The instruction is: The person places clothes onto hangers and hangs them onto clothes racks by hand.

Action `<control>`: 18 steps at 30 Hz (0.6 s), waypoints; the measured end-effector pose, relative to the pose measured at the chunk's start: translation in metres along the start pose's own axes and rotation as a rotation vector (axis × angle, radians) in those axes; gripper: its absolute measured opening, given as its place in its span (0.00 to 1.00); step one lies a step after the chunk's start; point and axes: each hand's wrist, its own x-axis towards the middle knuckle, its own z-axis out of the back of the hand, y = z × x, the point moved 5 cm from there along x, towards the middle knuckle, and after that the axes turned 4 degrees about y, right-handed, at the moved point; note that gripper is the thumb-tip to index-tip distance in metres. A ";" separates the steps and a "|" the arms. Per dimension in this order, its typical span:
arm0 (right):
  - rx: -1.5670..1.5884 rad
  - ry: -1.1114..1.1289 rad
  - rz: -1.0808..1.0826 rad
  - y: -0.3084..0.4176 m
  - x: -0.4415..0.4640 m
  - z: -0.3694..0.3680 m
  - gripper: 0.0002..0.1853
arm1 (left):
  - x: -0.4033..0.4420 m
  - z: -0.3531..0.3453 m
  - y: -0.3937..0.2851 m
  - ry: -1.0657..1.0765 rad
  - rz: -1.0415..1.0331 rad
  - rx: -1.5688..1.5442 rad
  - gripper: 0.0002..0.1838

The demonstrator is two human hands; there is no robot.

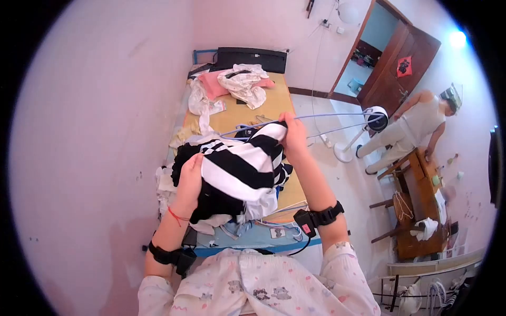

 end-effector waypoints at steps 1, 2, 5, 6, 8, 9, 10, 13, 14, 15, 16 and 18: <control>-0.186 0.073 0.075 -0.008 0.009 0.007 0.18 | 0.000 -0.004 0.013 0.103 0.207 -0.260 0.18; -0.178 0.066 0.077 -0.019 0.017 0.019 0.18 | -0.001 -0.011 0.021 0.206 0.412 -0.517 0.18; -0.688 -0.195 0.335 0.009 0.007 0.041 0.17 | 0.001 -0.012 0.021 0.249 0.495 -0.670 0.21; -0.685 -0.200 0.329 0.008 0.009 0.044 0.17 | 0.000 -0.016 0.021 0.265 0.536 -0.756 0.23; -0.490 -0.054 0.372 0.003 0.014 0.042 0.17 | -0.007 -0.027 0.000 0.185 0.456 -0.613 0.31; -0.323 0.060 0.242 0.009 0.006 0.033 0.17 | 0.000 -0.030 0.006 0.245 0.447 -0.538 0.34; -0.318 0.061 0.236 0.004 0.001 0.029 0.17 | 0.006 -0.034 0.013 0.306 0.434 -0.464 0.37; 0.013 0.392 0.234 -0.012 -0.024 -0.001 0.13 | 0.034 -0.034 0.067 0.307 0.495 -0.455 0.39; 0.083 0.474 0.264 -0.018 -0.038 -0.012 0.12 | 0.031 -0.045 0.064 0.314 0.511 -0.475 0.39; 0.103 0.550 0.276 -0.023 -0.052 -0.019 0.11 | 0.033 -0.049 0.060 0.258 0.460 -0.497 0.31; 0.122 0.624 0.287 -0.027 -0.062 -0.024 0.10 | 0.032 -0.051 0.052 0.266 0.471 -0.483 0.31; 0.095 0.687 0.336 -0.041 -0.066 -0.024 0.10 | 0.031 -0.048 0.037 0.193 0.446 -0.474 0.21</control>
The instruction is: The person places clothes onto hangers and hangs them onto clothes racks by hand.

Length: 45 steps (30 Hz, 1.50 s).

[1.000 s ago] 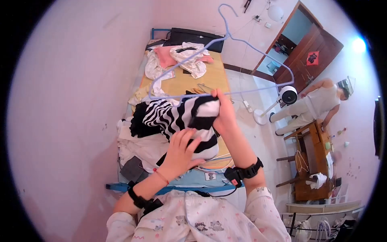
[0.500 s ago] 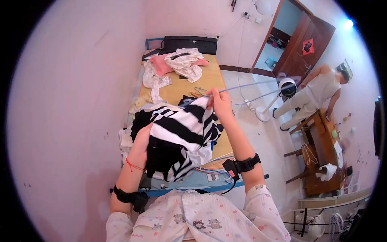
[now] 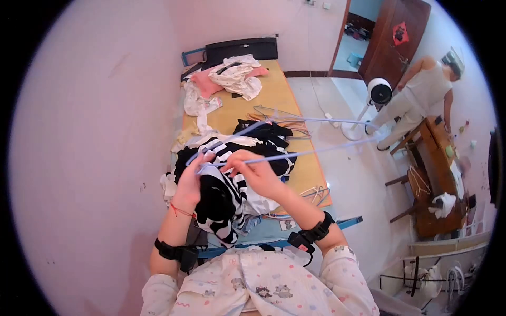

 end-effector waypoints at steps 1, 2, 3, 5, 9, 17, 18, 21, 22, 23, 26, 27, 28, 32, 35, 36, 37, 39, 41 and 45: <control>0.093 -0.031 -0.082 -0.008 -0.007 -0.002 0.15 | 0.002 -0.005 -0.007 0.045 -0.025 -0.199 0.14; 0.067 0.051 -0.275 -0.018 -0.016 0.000 0.20 | -0.001 -0.013 -0.013 0.149 -0.058 -0.279 0.13; -0.066 0.126 -0.375 -0.031 -0.032 0.004 0.22 | 0.000 -0.010 -0.018 0.092 -0.122 -0.184 0.11; -0.283 0.422 -0.581 -0.030 -0.054 0.015 0.27 | 0.006 0.002 -0.025 0.032 -0.191 -0.093 0.10; -0.774 0.114 -0.179 0.021 -0.061 0.061 0.34 | 0.010 0.013 -0.035 -0.087 -0.483 0.442 0.06; -1.194 -0.158 -0.303 -0.008 -0.125 0.091 0.58 | 0.017 -0.010 -0.010 -0.084 -0.475 0.373 0.07; -1.249 -0.272 -0.254 -0.003 -0.131 0.095 0.57 | 0.016 -0.017 -0.009 -0.119 -0.447 0.329 0.08; -1.287 -0.332 -0.389 0.009 -0.135 0.101 0.55 | 0.012 -0.042 -0.002 0.203 -0.227 0.133 0.17; -1.283 -0.329 -0.400 0.011 -0.136 0.100 0.55 | 0.016 -0.043 0.007 0.294 -0.099 -0.044 0.19; -1.257 -0.401 -0.489 0.014 -0.140 0.106 0.55 | 0.015 -0.044 0.007 0.342 -0.113 0.067 0.21; -1.054 -0.423 -0.633 0.017 -0.148 0.114 0.54 | 0.005 -0.050 0.018 0.357 -0.058 0.161 0.32; -0.877 -0.382 -0.687 0.011 -0.150 0.112 0.52 | 0.011 -0.042 0.025 0.360 -0.066 0.143 0.31; -0.696 -0.335 -0.739 0.001 -0.148 0.105 0.50 | 0.014 -0.036 0.028 0.358 -0.078 0.127 0.30; 0.319 -0.170 -0.571 -0.021 -0.102 0.040 0.49 | 0.001 -0.069 0.028 0.367 -0.067 -0.061 0.25; 0.576 -0.205 -0.414 -0.027 -0.066 0.015 0.51 | -0.007 -0.082 0.029 0.548 -0.040 -0.155 0.20; 0.650 -0.250 -0.377 -0.023 -0.054 0.012 0.53 | -0.010 -0.083 0.027 0.535 -0.083 -0.109 0.19; 0.657 -0.248 -0.347 -0.030 -0.048 0.018 0.54 | -0.016 -0.084 0.023 0.529 -0.086 -0.101 0.18; 0.740 -0.325 -0.258 -0.031 -0.038 0.023 0.49 | -0.024 -0.085 0.021 0.502 -0.094 -0.076 0.17; 0.855 -0.376 -0.184 -0.029 -0.034 0.029 0.42 | -0.028 -0.078 0.020 0.480 -0.114 -0.056 0.17; 0.965 -0.396 -0.142 -0.017 -0.026 0.033 0.38 | -0.030 -0.072 0.027 0.523 -0.131 0.080 0.22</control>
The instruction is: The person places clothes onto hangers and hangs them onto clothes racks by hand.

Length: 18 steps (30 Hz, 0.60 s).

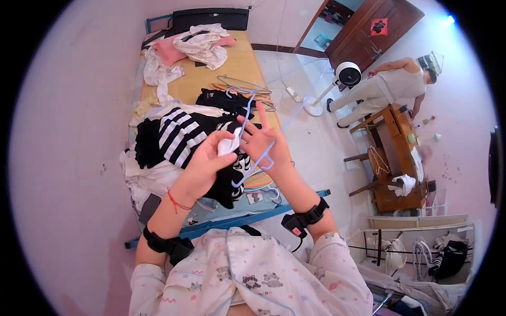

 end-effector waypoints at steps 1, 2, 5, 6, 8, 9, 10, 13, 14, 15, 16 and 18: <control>-0.026 -0.038 0.019 0.003 0.000 0.000 0.38 | -0.002 -0.005 0.002 -0.003 -0.005 0.042 0.24; -0.042 -0.028 0.016 0.002 0.000 -0.003 0.39 | -0.003 -0.004 0.005 -0.026 -0.007 0.210 0.29; -0.114 0.015 0.003 0.000 -0.002 -0.007 0.40 | -0.005 -0.003 0.021 -0.069 0.039 0.508 0.41; -0.164 0.046 -0.005 -0.001 -0.004 -0.009 0.41 | -0.002 -0.003 0.021 -0.101 -0.070 0.673 0.44; -0.219 0.088 -0.004 -0.002 -0.006 -0.016 0.41 | -0.005 0.001 0.031 -0.075 -0.003 0.779 0.42; -0.271 0.126 -0.006 -0.004 -0.007 -0.024 0.42 | -0.005 0.003 0.033 -0.051 0.077 0.797 0.40; -0.343 0.107 0.019 -0.005 -0.009 -0.033 0.44 | -0.005 0.006 0.034 -0.049 0.074 0.799 0.40; -0.616 0.147 -0.060 -0.007 -0.012 -0.042 0.42 | -0.002 0.011 0.034 -0.011 -0.065 0.797 0.26; -0.696 0.177 -0.085 -0.008 -0.013 -0.041 0.39 | 0.000 0.018 0.036 -0.079 0.055 0.797 0.21; -0.817 0.138 -0.113 -0.006 -0.014 -0.036 0.38 | 0.001 0.025 0.039 -0.144 0.174 0.794 0.17; -0.923 0.107 -0.107 -0.003 -0.018 -0.036 0.37 | 0.002 0.036 0.046 -0.214 0.145 0.819 0.16; -1.257 0.052 -0.024 0.006 -0.027 -0.030 0.38 | 0.001 0.040 0.040 -0.249 -0.016 0.573 0.15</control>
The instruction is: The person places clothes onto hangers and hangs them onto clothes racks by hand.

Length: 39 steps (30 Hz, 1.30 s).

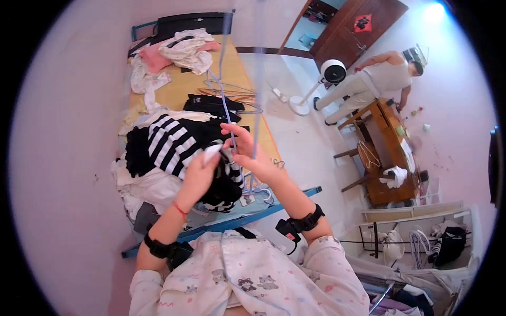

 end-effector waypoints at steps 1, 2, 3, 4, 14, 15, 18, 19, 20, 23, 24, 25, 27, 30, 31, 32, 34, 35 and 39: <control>-0.282 -0.076 0.010 0.005 -0.008 0.007 0.40 | -0.002 0.006 -0.010 -0.014 0.007 -0.067 0.15; -0.515 -0.190 0.066 0.003 -0.015 0.014 0.42 | -0.002 0.013 -0.009 -0.057 0.019 -0.166 0.15; -0.747 -0.304 0.120 -0.001 -0.023 0.020 0.44 | -0.002 0.022 -0.007 -0.098 0.033 -0.263 0.14; -0.749 -0.311 0.112 -0.006 -0.031 0.025 0.44 | -0.003 0.033 -0.010 -0.107 0.061 -0.240 0.14; -1.278 -0.438 0.047 -0.017 -0.100 0.056 0.44 | -0.004 0.094 -0.035 -0.309 0.070 -0.587 0.17; -1.309 -0.439 0.103 -0.014 -0.102 0.054 0.43 | -0.005 0.095 -0.035 -0.305 0.074 -0.587 0.17; -1.274 -0.477 0.141 -0.010 -0.103 0.056 0.43 | -0.004 0.095 -0.035 -0.234 0.081 -0.397 0.18; -1.276 -0.478 0.140 -0.008 -0.102 0.056 0.43 | -0.003 0.094 -0.036 -0.232 0.080 -0.398 0.18; -1.285 -0.484 0.153 -0.005 -0.102 0.056 0.42 | -0.004 0.091 -0.037 -0.170 0.078 -0.401 0.18; -1.304 -0.480 0.181 -0.005 -0.100 0.056 0.41 | -0.006 0.093 -0.028 -0.170 0.131 -0.344 0.20; -1.317 -0.473 0.188 -0.004 -0.100 0.056 0.41 | -0.008 0.094 -0.026 -0.193 0.118 -0.302 0.19; -1.315 -0.470 0.190 -0.004 -0.101 0.057 0.41 | -0.009 0.095 -0.026 -0.215 0.106 -0.261 0.19; -1.326 -0.464 0.218 -0.003 -0.099 0.059 0.39 | -0.011 0.097 -0.026 -0.221 0.117 -0.247 0.18; -1.371 -0.457 0.224 -0.003 -0.100 0.061 0.38 | -0.015 0.099 -0.026 -0.223 0.125 -0.284 0.18; -1.366 -0.453 0.227 -0.003 -0.101 0.062 0.38 | -0.016 0.099 -0.028 -0.217 0.122 -0.332 0.17; -1.383 -0.453 0.217 -0.003 -0.101 0.064 0.38 | -0.017 0.096 -0.032 -0.226 0.123 -0.329 0.17; -1.368 -0.435 0.231 -0.005 -0.100 0.066 0.38 | -0.021 0.093 -0.040 -0.239 0.157 -0.495 0.16; -1.366 -0.442 0.174 -0.010 -0.101 0.069 0.38 | -0.019 0.100 -0.032 -0.240 0.176 -0.515 0.15; -1.318 -0.435 0.167 -0.022 -0.102 0.072 0.37 | -0.023 0.115 -0.022 -0.238 0.196 -0.439 0.14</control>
